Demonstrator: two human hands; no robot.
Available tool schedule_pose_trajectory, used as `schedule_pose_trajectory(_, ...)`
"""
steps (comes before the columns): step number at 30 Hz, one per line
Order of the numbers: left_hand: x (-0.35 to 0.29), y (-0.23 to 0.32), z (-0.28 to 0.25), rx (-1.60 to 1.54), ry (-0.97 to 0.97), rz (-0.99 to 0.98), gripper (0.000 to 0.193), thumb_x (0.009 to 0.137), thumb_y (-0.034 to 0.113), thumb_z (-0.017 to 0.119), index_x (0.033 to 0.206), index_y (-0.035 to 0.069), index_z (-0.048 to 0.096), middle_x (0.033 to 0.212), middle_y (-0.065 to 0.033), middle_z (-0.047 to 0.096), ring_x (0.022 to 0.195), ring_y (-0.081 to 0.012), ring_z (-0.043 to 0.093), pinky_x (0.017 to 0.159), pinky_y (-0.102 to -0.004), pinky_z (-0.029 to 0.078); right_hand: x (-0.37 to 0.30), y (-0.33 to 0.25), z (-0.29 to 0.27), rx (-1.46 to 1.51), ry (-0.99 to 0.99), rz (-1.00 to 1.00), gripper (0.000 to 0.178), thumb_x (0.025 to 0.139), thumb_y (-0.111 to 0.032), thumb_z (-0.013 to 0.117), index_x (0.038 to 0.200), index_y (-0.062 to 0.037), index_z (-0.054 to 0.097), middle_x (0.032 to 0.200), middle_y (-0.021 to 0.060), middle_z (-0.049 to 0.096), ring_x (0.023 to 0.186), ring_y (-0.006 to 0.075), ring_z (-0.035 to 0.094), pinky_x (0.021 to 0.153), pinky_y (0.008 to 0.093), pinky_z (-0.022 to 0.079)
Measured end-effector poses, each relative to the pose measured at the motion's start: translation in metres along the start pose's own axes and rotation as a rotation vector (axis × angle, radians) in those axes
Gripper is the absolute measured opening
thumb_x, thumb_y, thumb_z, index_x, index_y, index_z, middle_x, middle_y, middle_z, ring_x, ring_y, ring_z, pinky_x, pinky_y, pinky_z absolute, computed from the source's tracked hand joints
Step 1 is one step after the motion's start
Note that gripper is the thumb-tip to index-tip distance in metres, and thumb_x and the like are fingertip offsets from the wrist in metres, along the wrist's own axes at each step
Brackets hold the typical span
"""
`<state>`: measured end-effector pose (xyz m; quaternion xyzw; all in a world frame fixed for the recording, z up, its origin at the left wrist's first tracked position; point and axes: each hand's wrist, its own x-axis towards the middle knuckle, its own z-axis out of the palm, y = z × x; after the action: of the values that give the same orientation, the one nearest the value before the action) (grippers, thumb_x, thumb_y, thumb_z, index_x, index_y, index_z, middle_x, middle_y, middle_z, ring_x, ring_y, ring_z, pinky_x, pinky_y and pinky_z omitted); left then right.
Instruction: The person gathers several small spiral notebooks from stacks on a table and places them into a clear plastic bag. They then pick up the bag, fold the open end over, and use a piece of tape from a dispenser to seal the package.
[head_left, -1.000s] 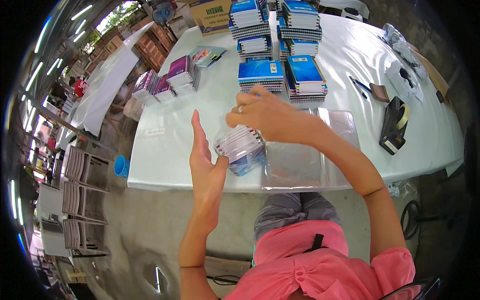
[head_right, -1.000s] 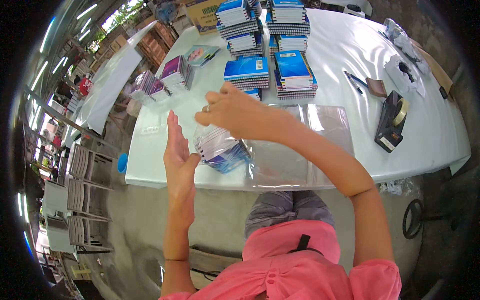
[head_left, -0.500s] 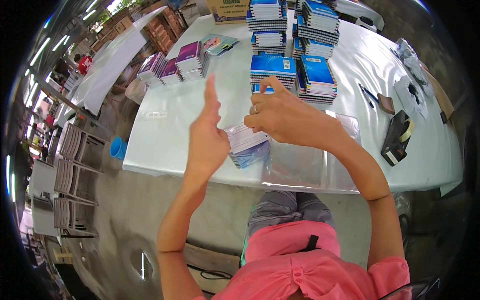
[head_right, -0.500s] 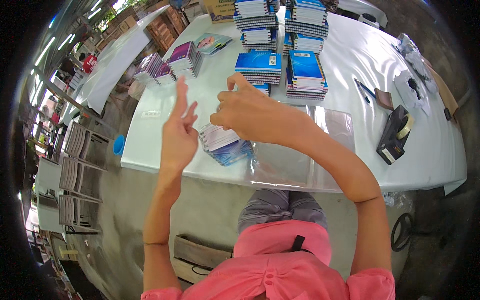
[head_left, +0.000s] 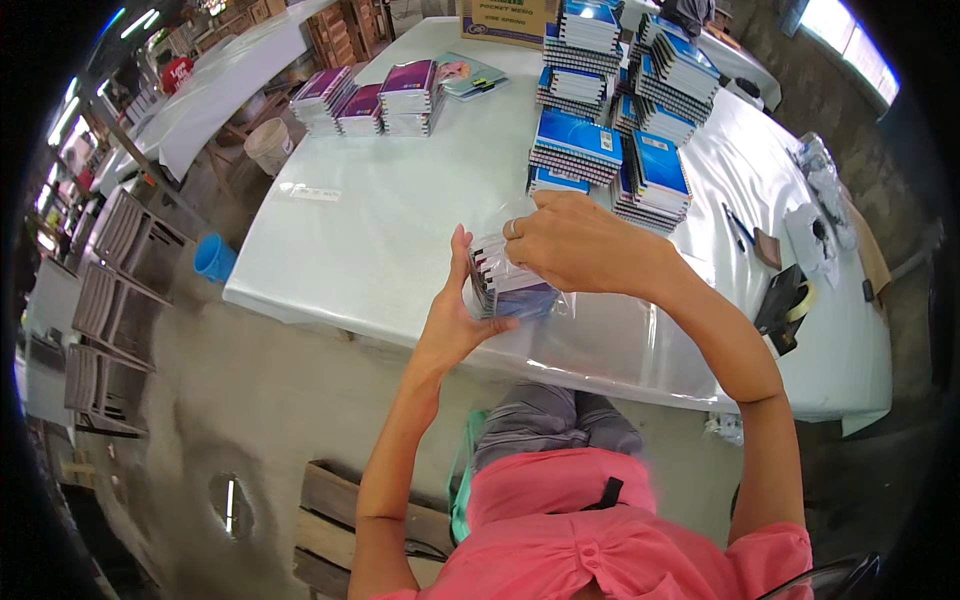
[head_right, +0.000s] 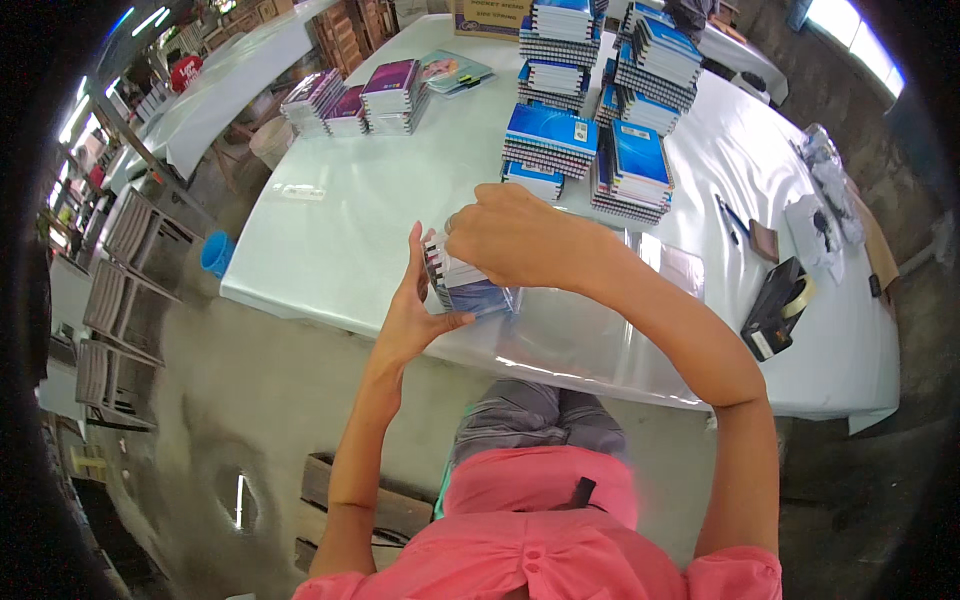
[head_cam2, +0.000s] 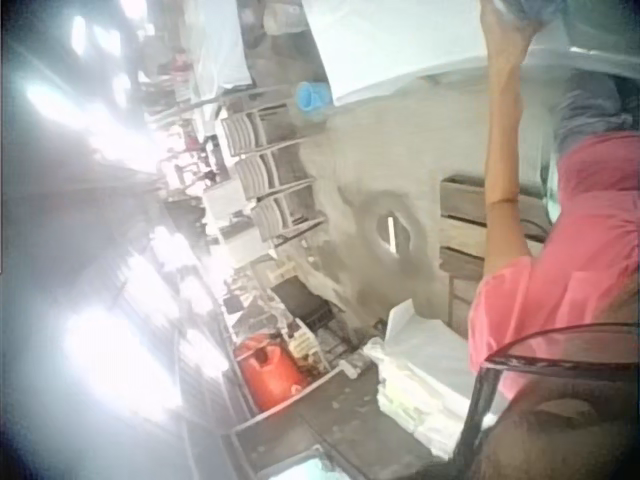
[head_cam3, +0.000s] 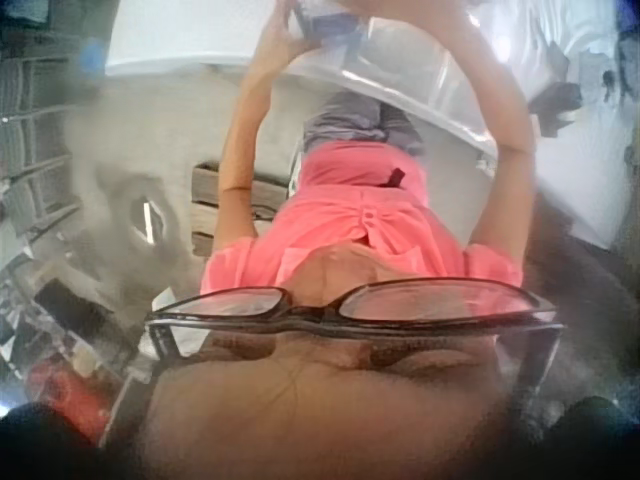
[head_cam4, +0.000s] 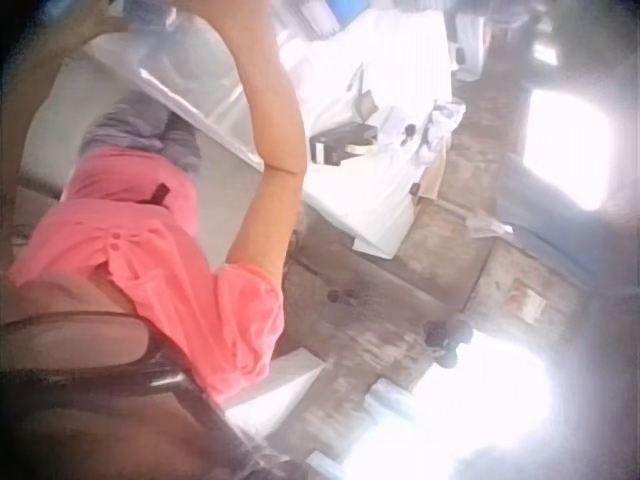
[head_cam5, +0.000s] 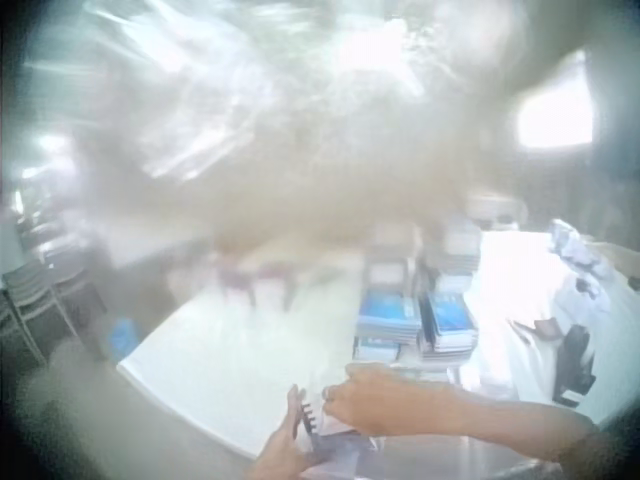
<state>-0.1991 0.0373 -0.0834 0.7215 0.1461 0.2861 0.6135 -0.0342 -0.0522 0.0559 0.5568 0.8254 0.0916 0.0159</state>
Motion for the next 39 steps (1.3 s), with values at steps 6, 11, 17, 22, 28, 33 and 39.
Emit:
schedule_pose_trajectory(6, -0.002, -0.004, 0.006, -0.134, 0.026, 0.002, 0.12, 0.06, -0.009, 0.082, 0.154, 0.013, 0.012, 0.15, -0.0151, 0.034, 0.134, -0.0243, 0.041, 0.112, -0.0366, 0.032, 0.007, 0.009, -0.007, 0.082, -0.124, 0.002, 0.012, 0.08, -0.013, 0.059, 0.077, -0.0047, 0.067, 0.086, 0.0075, 0.065, 0.081, 0.0286, 0.06, 0.075, 0.0394, 0.048)
schedule_pose_trajectory(11, -0.005, -0.002, 0.003, -0.102, 0.024, 0.002, 0.113, 0.063, -0.008, 0.08, 0.154, 0.015, 0.017, 0.137, -0.0113, 0.05, 0.125, -0.0215, 0.048, 0.108, -0.0342, 0.037, 0.008, 0.005, -0.015, 0.237, -0.157, 0.06, 0.014, 0.081, -0.014, 0.057, 0.078, -0.0032, 0.067, 0.084, 0.0105, 0.063, 0.083, 0.0311, 0.06, 0.077, 0.0417, 0.047)
schedule_pose_trajectory(17, -0.005, -0.011, 0.003, -0.045, 0.05, 0.058, 0.109, 0.065, -0.011, 0.077, 0.154, 0.015, 0.02, 0.131, -0.0103, 0.054, 0.117, -0.0178, 0.052, 0.103, -0.0323, 0.041, 0.008, 0.006, -0.009, 0.227, -0.149, 0.056, 0.006, 0.076, -0.008, 0.06, 0.075, -0.0023, 0.058, 0.081, 0.0095, 0.058, 0.079, 0.0324, 0.056, 0.072, 0.0442, 0.044)
schedule_pose_trajectory(22, -0.007, -0.011, 0.004, -0.031, 0.054, 0.073, 0.107, 0.066, -0.012, 0.076, 0.153, 0.014, 0.021, 0.129, -0.0092, 0.055, 0.116, -0.0172, 0.052, 0.103, -0.0324, 0.041, 0.008, 0.008, -0.006, 0.236, -0.13, 0.065, 0.006, 0.075, -0.007, 0.061, 0.075, -0.0012, 0.058, 0.082, 0.0108, 0.058, 0.079, 0.0329, 0.058, 0.069, 0.0446, 0.045)
schedule_pose_trajectory(28, -0.01, -0.012, 0.004, 0.002, 0.058, 0.124, 0.107, 0.065, -0.014, 0.074, 0.153, 0.014, 0.022, 0.134, -0.0103, 0.052, 0.121, -0.0173, 0.05, 0.105, -0.0328, 0.039, 0.018, 0.005, -0.011, 0.365, -0.118, -0.003, 0.01, 0.079, -0.011, 0.064, 0.085, -0.0029, 0.065, 0.083, 0.0096, 0.058, 0.077, 0.0316, 0.059, 0.068, 0.0422, 0.045)
schedule_pose_trajectory(33, -0.009, -0.012, 0.006, 0.001, 0.058, 0.15, 0.107, 0.064, -0.014, 0.075, 0.153, 0.014, 0.022, 0.14, -0.0109, 0.048, 0.123, -0.0173, 0.049, 0.106, -0.033, 0.039, 0.019, 0.007, -0.008, 0.398, -0.01, -0.063, 0.015, 0.08, -0.01, 0.066, 0.094, -0.0062, 0.069, 0.082, 0.0083, 0.062, 0.073, 0.0294, 0.061, 0.064, 0.0394, 0.047)
schedule_pose_trajectory(39, -0.009, -0.013, 0.004, 0.002, 0.06, 0.131, 0.107, 0.064, -0.014, 0.075, 0.153, 0.014, 0.022, 0.14, -0.011, 0.048, 0.123, -0.0174, 0.049, 0.106, -0.0328, 0.039, 0.013, 0.001, -0.011, 0.421, -0.157, 0.141, 0.01, 0.083, -0.015, 0.06, 0.085, -0.0066, 0.065, 0.078, 0.0125, 0.062, 0.079, 0.0329, 0.06, 0.071, 0.0442, 0.046)
